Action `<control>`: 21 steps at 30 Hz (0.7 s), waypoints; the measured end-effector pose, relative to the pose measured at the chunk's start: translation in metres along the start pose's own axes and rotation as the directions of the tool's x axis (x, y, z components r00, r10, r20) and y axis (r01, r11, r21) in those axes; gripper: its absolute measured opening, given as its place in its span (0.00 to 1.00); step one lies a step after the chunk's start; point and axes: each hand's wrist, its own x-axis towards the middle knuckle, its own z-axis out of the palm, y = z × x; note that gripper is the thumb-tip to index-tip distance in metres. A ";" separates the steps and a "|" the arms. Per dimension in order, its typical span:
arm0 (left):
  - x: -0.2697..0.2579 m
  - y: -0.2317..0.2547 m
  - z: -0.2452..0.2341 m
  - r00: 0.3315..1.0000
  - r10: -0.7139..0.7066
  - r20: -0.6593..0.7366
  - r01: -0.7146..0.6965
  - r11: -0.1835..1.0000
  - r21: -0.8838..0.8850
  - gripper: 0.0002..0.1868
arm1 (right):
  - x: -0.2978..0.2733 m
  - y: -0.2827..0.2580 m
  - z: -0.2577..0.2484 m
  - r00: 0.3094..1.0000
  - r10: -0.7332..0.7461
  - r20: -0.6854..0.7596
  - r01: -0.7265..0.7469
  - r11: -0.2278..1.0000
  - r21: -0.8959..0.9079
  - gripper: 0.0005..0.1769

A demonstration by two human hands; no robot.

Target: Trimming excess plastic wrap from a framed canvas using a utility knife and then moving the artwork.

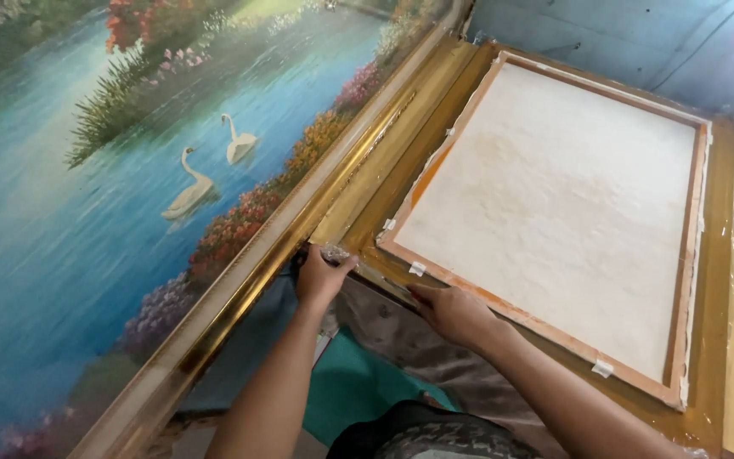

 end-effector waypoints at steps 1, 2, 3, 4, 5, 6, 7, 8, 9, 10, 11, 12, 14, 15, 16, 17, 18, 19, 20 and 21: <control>0.008 -0.003 0.002 1.000 -0.006 0.001 0.006 1.000 -0.002 0.38 | 0.002 0.002 0.000 1.000 -0.001 0.006 0.001 1.000 -0.003 0.22; 0.016 -0.007 0.003 0.999 -0.020 0.029 0.020 1.000 0.010 0.39 | 0.004 0.004 0.001 1.000 -0.004 0.010 0.004 1.000 -0.029 0.22; 0.024 -0.012 0.004 0.998 -0.035 0.057 0.034 0.999 0.023 0.40 | 0.006 0.005 0.003 1.000 -0.008 0.015 0.008 0.998 -0.056 0.22; 0.025 -0.011 0.003 0.997 -0.044 0.061 0.043 0.999 0.024 0.40 | 0.005 0.004 0.003 1.000 -0.006 0.025 0.008 0.998 -0.056 0.22; 0.025 -0.010 0.003 0.996 -0.055 0.075 0.050 0.996 0.067 0.38 | 0.005 0.003 0.003 0.999 -0.005 0.046 0.009 0.996 -0.085 0.22; 0.028 -0.007 0.002 0.994 -0.060 0.086 0.051 0.993 0.108 0.36 | 0.006 0.003 0.001 0.998 -0.006 0.060 0.013 0.993 -0.116 0.22; 0.026 0.000 -0.002 0.994 -0.064 0.087 0.054 0.993 0.107 0.36 | 0.003 -0.001 -0.003 0.998 -0.006 0.064 0.014 0.993 -0.118 0.22; 0.022 0.005 -0.006 0.992 -0.059 0.112 0.040 0.986 0.160 0.34 | -0.001 -0.005 -0.006 0.997 -0.024 0.071 0.038 0.977 -0.209 0.23; 0.018 0.010 -0.010 0.989 -0.055 0.139 0.025 0.977 0.212 0.33 | -0.004 -0.010 -0.009 0.996 -0.042 0.079 0.064 0.953 -0.297 0.24; 0.018 0.013 -0.011 0.989 -0.058 0.137 0.028 0.977 0.212 0.33 | -0.002 -0.011 -0.004 0.996 -0.045 0.082 0.067 0.953 -0.296 0.24; 0.018 0.016 -0.012 0.985 -0.050 0.165 0.006 0.966 0.259 0.33 | -0.001 -0.012 0.001 0.994 -0.029 0.101 0.061 0.941 -0.333 0.24; 0.014 0.017 -0.011 0.979 -0.051 0.198 -0.012 0.952 0.306 0.34 | -0.004 -0.012 0.007 0.992 -0.010 0.127 0.057 0.929 -0.367 0.24; 0.004 0.029 -0.017 0.966 -0.090 0.243 0.017 0.958 0.287 0.37 | -0.005 -0.018 0.008 0.984 0.012 0.177 0.053 0.933 -0.356 0.30; 0.001 0.037 -0.021 0.951 -0.117 0.286 0.038 0.963 0.268 0.42 | -0.004 -0.021 0.007 0.976 0.034 0.217 0.044 0.937 -0.347 0.40; 0.004 0.035 -0.018 0.950 -0.120 0.289 0.040 0.963 0.268 0.42 | -0.002 -0.017 0.004 0.975 0.037 0.221 0.043 0.937 -0.347 0.40; 0.005 0.034 -0.014 0.961 -0.086 0.263 0.013 0.964 0.267 0.42 | -0.001 -0.014 0.001 0.976 0.022 0.216 0.011 0.989 -0.148 0.33; 0.011 0.032 -0.013 0.972 -0.047 0.232 -0.017 0.964 0.267 0.42 | 0.004 -0.013 -0.002 0.979 0.007 0.202 -0.019 0.998 0.058 0.28; 0.011 0.029 -0.013 0.972 -0.046 0.232 -0.018 0.964 0.267 0.42 | 0.009 -0.005 0.003 0.980 0.007 0.201 -0.019 0.998 0.058 0.28; 0.011 0.026 -0.012 0.972 -0.039 0.231 -0.024 0.965 0.261 0.43 | 0.012 0.003 0.008 0.985 -0.032 0.171 0.005 0.988 0.156 0.19; 0.011 0.024 -0.010 0.973 -0.031 0.230 -0.030 0.966 0.256 0.44 | 0.016 0.012 0.013 0.988 -0.068 0.137 0.031 0.967 0.252 0.13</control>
